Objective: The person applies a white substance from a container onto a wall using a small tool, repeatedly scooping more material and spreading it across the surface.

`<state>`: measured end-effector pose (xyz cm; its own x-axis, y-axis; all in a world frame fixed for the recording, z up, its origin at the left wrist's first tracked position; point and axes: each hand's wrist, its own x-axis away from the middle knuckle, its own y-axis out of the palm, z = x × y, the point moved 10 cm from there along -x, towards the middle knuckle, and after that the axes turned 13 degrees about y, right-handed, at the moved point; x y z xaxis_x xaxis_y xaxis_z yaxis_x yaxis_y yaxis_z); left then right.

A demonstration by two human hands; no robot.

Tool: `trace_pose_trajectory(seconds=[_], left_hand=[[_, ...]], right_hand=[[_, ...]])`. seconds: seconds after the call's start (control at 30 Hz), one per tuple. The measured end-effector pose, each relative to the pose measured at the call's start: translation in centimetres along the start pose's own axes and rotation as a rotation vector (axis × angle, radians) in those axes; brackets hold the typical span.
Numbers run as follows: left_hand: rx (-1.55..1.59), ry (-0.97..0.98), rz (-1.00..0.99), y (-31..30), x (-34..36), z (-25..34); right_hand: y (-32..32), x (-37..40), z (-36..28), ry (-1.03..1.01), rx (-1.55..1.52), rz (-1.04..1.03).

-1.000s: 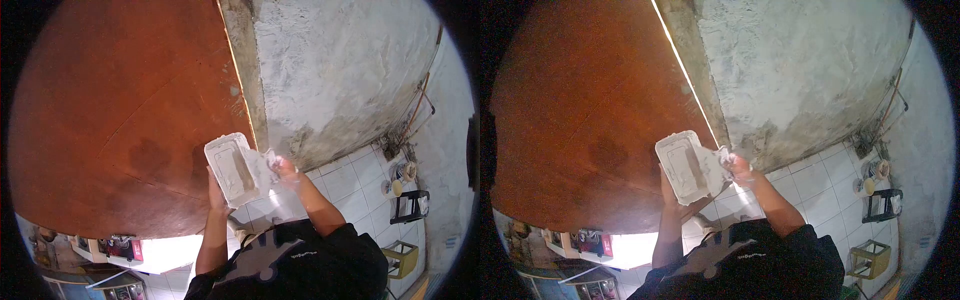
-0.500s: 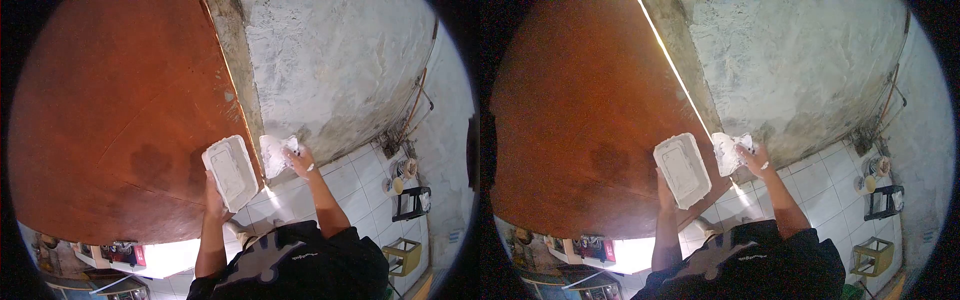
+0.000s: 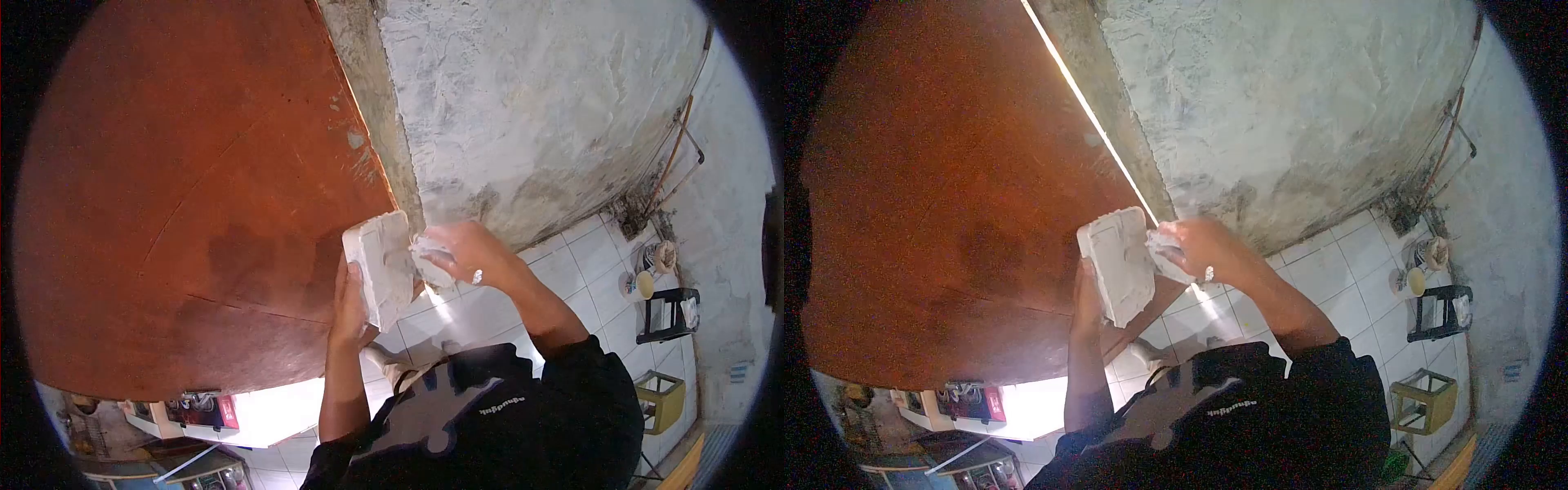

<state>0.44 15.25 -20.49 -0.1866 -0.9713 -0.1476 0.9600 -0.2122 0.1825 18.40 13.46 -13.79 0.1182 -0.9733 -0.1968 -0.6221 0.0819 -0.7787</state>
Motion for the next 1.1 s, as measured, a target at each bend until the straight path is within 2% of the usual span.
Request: trace_pose_trajectory(seconds=[0.07,0.13,0.17,0.23,0.27,0.33,0.4,0.57,0.63,0.67,0.7,0.77,0.9,0.93,1.0,1.1], left_hand=[[0.083,0.001,0.042,-0.9,-0.1,-1.6],[0.161,0.009,0.087,-1.2,0.0,-1.1],[0.221,0.003,0.142,-1.5,0.1,-0.9],[0.270,-0.005,0.203,-2.0,0.5,-0.6],[0.220,0.050,0.207,-2.3,0.7,-0.1],[0.165,0.103,0.205,-2.7,0.6,0.3],[0.275,0.124,0.247,-3.0,0.4,-0.3],[0.266,0.138,0.170,-1.7,0.4,0.7],[0.274,0.109,0.154,-1.6,0.6,0.1],[0.414,0.163,0.065,-0.9,0.6,0.2],[0.556,0.218,-0.026,-0.1,0.7,0.8],[0.550,0.217,-0.022,-0.5,0.6,0.4],[0.466,0.254,0.036,-1.0,0.6,0.5],[0.465,0.252,0.035,-0.9,0.6,0.5],[0.212,0.138,0.135,-1.7,0.8,-0.5],[0.302,0.160,0.042,1.4,0.9,2.0]], right_hand=[[0.9,0.3,-0.1,-0.005,-0.008,-0.058],[1.9,0.7,-0.7,-0.052,-0.123,-0.217],[1.7,0.8,-0.7,-0.061,-0.126,-0.218],[1.5,0.7,2.0,0.210,-0.470,-0.204],[1.8,0.8,3.5,0.263,-0.630,-0.121],[2.2,0.9,3.6,0.287,-0.671,-0.090],[2.3,0.9,3.5,0.317,-0.736,-0.003],[2.3,0.9,-0.6,0.294,-0.760,-0.153],[1.8,1.0,-2.3,0.196,-0.514,-0.114],[0.9,1.5,-3.3,0.181,-0.458,-0.023],[1.5,1.7,-3.4,0.185,-0.461,-0.022],[2.4,1.8,-3.6,0.129,-0.487,0.011],[4.2,1.8,-3.7,0.141,-0.439,-0.012],[4.0,1.9,-4.1,0.108,-0.358,0.048],[4.1,2.2,-4.5,0.079,-0.277,0.106],[4.2,2.5,-5.1,0.002,-0.280,0.164]])
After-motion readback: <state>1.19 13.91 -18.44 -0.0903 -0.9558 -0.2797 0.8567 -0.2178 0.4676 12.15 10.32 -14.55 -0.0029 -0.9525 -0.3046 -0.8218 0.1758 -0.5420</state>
